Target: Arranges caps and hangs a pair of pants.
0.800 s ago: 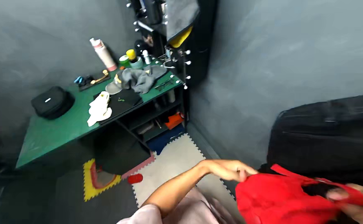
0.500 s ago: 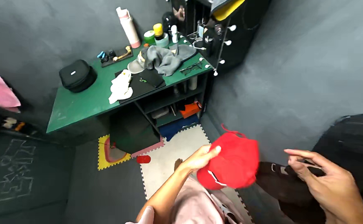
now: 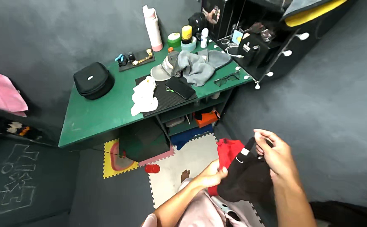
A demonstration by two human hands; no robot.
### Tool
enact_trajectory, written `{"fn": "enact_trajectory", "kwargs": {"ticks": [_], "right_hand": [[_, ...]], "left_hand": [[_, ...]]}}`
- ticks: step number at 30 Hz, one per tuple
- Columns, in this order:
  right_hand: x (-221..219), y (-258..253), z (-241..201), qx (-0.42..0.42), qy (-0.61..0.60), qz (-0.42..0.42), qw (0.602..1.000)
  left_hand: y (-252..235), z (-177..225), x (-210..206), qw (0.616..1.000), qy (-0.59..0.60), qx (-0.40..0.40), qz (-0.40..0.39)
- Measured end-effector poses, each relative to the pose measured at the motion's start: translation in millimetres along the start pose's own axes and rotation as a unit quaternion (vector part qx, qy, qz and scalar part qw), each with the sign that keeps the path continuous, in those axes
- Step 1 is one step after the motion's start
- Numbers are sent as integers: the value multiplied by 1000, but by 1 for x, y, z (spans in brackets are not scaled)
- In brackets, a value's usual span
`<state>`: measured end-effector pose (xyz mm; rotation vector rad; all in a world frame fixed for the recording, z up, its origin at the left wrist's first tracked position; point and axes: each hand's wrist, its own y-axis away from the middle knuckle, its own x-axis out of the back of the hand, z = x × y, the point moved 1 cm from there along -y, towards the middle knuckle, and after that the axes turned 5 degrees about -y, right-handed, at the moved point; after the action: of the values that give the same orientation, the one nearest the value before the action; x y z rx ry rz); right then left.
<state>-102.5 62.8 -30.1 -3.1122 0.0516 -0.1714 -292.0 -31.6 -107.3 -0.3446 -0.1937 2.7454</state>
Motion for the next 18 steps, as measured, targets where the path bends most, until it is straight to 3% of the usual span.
{"fn": "enact_trajectory", "kwargs": {"ticks": [5, 8, 10, 12, 16, 18], "right_hand": [[-73, -32, 22, -61, 13, -6, 998], [-100, -48, 32, -85, -30, -18, 996], [-107, -53, 37, -90, -50, -78, 992], [-113, -58, 36, -73, -80, -195, 975], [-126, -58, 5, -29, -182, -440, 879], [-133, -52, -21, -41, -148, -417, 896]], "left_hand": [[-8, 19, 59, 992, -77, 103, 15], [-14, 39, 100, 994, -19, 100, 27], [-18, 59, 125, 993, 38, 105, 28], [-26, 79, 152, 990, 88, 111, -3], [-52, 113, 195, 975, 155, 95, -129], [-67, 133, 211, 970, 185, 87, -128]]}}
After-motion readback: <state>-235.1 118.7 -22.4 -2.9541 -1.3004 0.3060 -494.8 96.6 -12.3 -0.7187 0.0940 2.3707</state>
